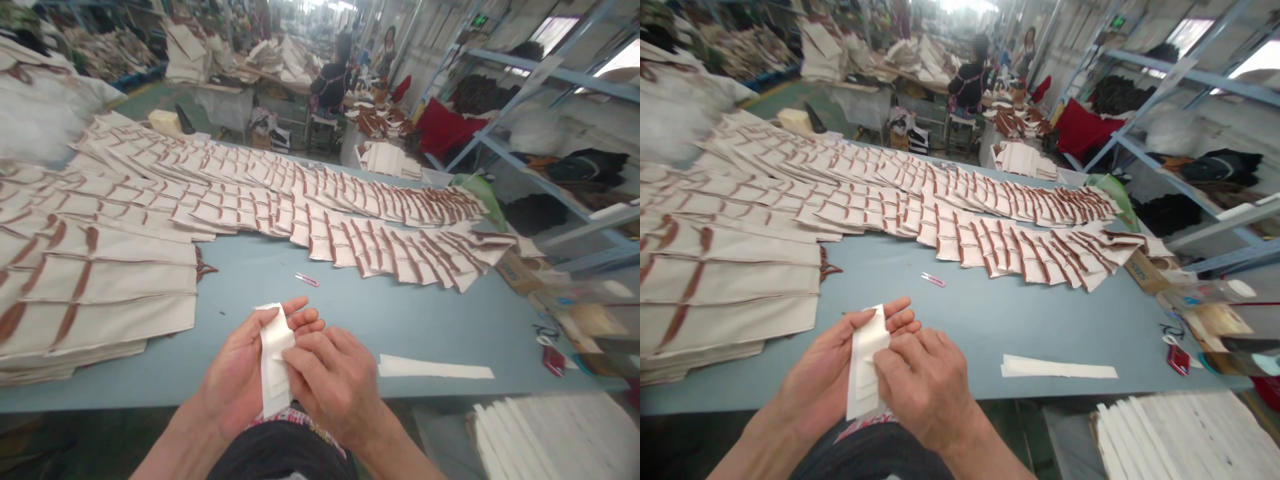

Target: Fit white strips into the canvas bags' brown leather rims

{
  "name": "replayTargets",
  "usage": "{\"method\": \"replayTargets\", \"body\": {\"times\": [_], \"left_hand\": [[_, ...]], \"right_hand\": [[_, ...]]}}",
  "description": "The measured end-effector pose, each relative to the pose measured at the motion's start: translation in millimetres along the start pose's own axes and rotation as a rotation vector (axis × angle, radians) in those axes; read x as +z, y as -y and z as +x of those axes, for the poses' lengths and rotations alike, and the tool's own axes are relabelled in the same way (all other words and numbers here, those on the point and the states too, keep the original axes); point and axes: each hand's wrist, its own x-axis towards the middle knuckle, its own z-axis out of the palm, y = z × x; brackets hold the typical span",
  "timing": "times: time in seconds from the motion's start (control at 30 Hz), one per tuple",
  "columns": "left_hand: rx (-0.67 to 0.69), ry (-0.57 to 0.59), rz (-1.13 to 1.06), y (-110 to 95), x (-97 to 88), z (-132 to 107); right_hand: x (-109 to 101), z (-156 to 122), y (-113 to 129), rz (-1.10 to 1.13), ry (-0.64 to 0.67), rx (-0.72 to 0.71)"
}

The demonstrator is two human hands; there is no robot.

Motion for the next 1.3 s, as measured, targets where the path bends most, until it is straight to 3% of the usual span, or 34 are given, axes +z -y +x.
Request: {"method": "replayTargets", "body": {"times": [0.13, 0.3, 0.43, 0.53, 0.67, 0.83, 1.1, 1.23, 1.3], "left_hand": [[-0.001, 0.070, 0.075, -2, -21.4, 7], [0.023, 0.097, 0.438, -7, -59.6, 12], [0.032, 0.097, 0.618, -12, -77.9, 16], [0.063, 0.080, 0.724, -10, -83.1, 20], [0.202, 0.051, 0.952, -4, -83.3, 26], [0.253, 0.173, 1.190, -1, -75.0, 26], [0.229, 0.198, 1.114, 2, -82.9, 38], [0.234, 0.092, 1.103, 6, -89.2, 48], [0.233, 0.031, 1.107, 7, -89.6, 50]], "right_hand": [[0, -1, -1, 0.099, -0.011, 0.125], [-3, -5, -5, 0.090, 0.037, 0.221], [1, -13, -4, 0.124, 0.103, 0.273], [4, -15, -3, 0.199, 0.100, 0.358], [9, -16, -7, 0.379, 0.105, 0.604], [16, -23, -18, 0.531, 0.129, 0.820], [21, -30, -18, 0.545, 0.118, 0.792], [22, -27, -15, 0.633, 0.169, 0.789], [24, -27, -15, 0.551, 0.199, 0.819]]}}
